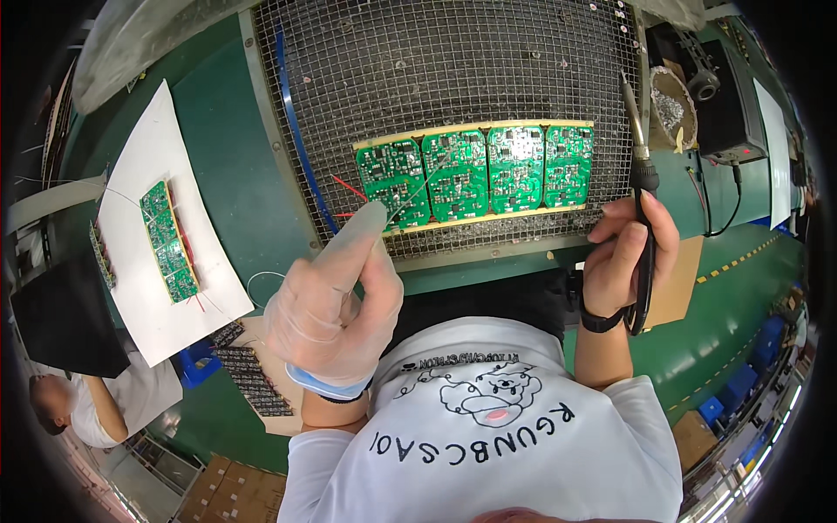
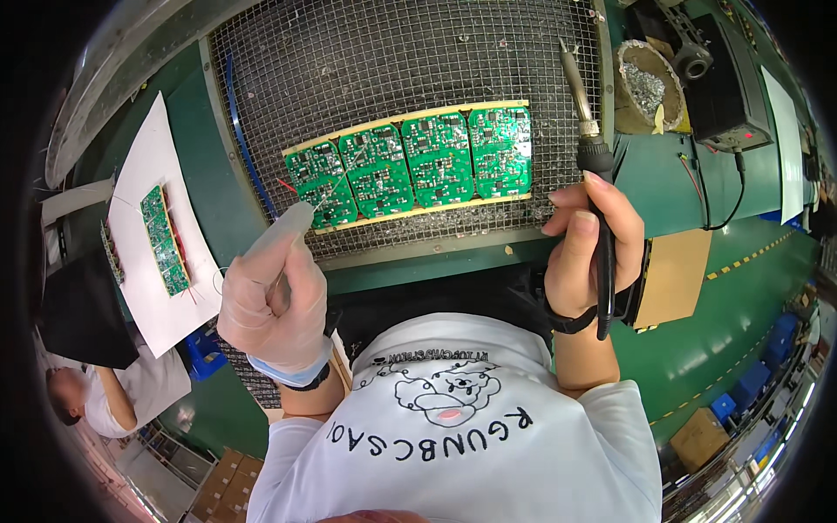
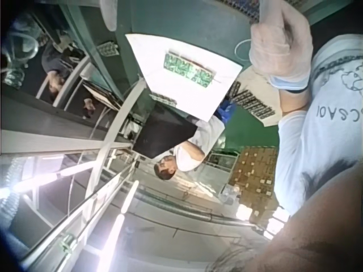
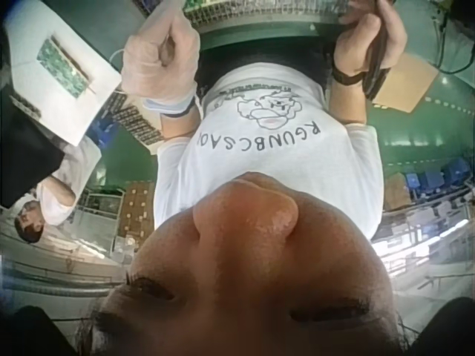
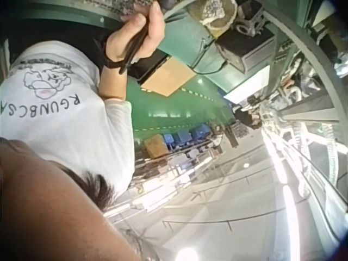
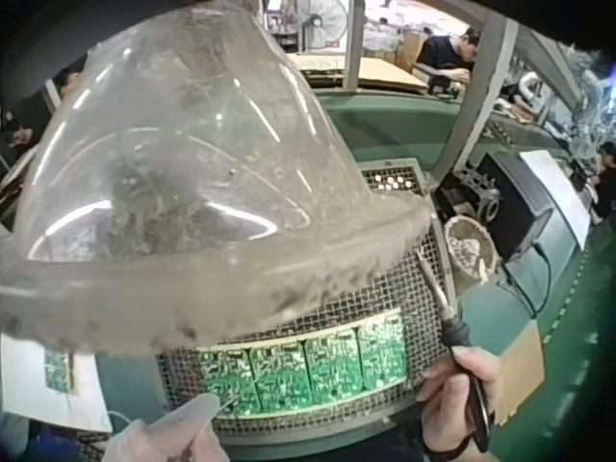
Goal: Soldering electronic components onto a printed circuit board at an assembly station.
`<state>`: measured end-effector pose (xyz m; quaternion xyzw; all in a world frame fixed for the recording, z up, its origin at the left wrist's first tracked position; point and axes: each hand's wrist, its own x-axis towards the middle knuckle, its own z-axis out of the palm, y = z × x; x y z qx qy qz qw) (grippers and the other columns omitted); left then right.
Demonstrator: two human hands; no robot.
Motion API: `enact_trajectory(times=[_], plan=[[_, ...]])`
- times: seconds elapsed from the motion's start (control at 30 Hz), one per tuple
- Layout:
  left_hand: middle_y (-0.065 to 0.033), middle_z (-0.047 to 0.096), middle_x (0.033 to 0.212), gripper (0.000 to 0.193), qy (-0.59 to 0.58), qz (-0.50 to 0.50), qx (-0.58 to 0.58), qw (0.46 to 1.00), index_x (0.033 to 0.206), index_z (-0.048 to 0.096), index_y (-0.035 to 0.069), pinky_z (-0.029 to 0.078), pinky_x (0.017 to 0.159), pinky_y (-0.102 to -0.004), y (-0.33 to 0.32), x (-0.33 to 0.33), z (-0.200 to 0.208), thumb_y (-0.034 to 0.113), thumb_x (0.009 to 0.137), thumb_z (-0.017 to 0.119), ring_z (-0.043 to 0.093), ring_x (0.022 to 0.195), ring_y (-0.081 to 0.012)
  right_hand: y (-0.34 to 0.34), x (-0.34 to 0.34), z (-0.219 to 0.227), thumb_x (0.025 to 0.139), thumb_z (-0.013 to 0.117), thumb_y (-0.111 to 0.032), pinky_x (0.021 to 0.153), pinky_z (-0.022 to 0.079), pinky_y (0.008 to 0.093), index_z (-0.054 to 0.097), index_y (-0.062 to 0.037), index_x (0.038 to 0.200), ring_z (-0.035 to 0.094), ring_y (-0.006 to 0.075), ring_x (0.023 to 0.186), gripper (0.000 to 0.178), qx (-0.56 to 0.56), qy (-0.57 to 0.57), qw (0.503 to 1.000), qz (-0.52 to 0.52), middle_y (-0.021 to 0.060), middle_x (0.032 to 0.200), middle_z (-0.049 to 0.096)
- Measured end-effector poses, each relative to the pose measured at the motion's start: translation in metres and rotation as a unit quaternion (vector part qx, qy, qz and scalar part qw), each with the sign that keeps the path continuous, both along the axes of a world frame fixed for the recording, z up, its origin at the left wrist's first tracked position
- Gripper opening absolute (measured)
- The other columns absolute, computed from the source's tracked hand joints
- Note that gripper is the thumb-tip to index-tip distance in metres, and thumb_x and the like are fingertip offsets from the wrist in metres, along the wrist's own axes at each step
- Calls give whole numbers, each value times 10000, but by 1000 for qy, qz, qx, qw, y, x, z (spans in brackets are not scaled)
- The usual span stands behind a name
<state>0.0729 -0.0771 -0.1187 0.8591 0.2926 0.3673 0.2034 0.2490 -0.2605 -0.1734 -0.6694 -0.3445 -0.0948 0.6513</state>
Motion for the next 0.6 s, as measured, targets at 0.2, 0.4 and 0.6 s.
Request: enact_trajectory(times=[0.2,0.4,0.6], plan=[[23,671,755,314,-23,-3,34,999,974,732,128,399,441,-257,5,0,-7,-35,707,764,487,462,-122,2,0,0,1010,463,-126,559,425,222,521,34,1254,512,113,579,297,6,3,1000,-5,167,921,650],[10,663,730,312,-8,3,1,1000,981,744,134,385,442,-244,3,0,0,-42,723,751,456,461,-102,3,-1,3,977,504,-71,553,437,215,549,37,1216,527,104,570,266,-6,-6,1000,-19,156,890,659],[-2,648,781,130,34,9,-13,999,915,712,-16,361,550,-153,-3,0,7,-84,812,672,486,611,-12,4,1,3,953,529,-34,541,442,206,572,33,1193,537,94,564,252,13,-8,1000,-16,139,868,663]])
